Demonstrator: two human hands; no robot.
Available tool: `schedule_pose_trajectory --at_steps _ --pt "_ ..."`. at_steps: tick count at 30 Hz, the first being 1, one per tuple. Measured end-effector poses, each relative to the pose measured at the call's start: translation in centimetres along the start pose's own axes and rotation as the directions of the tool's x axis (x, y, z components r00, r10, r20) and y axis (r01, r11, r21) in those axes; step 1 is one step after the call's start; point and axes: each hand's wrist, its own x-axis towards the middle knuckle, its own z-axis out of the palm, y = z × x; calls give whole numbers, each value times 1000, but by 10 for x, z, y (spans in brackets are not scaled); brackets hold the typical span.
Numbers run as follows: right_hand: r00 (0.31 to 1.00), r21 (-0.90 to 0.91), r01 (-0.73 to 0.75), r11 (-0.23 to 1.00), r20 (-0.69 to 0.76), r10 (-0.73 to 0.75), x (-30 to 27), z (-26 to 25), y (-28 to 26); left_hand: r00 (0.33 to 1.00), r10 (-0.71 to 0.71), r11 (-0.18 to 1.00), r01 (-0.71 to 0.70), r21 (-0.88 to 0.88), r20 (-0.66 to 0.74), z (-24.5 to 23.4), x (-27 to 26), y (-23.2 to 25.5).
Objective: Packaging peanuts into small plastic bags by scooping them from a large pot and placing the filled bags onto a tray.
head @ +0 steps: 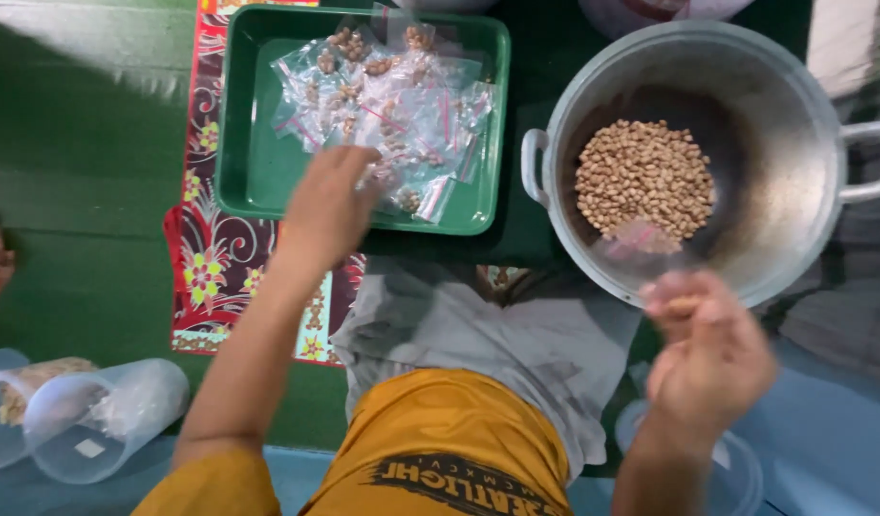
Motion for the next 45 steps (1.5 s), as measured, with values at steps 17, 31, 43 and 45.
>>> schedule_pose_trajectory --at_steps 17,31,43,45 --pt "931 -714 364 597 264 -252 96 19 -42 996 8 998 -15 67 92 -19 8 -33" --pt "945 348 -71 935 323 -49 208 163 -18 999 8 993 -12 -119 -31 -50 3 -21" --pt "532 -390 222 894 817 224 39 173 -47 934 -356 668 274 -691 26 -47 -33 13" --pt "555 -466 116 877 763 332 11 161 -34 895 -372 451 407 -795 247 -39 -39 27"
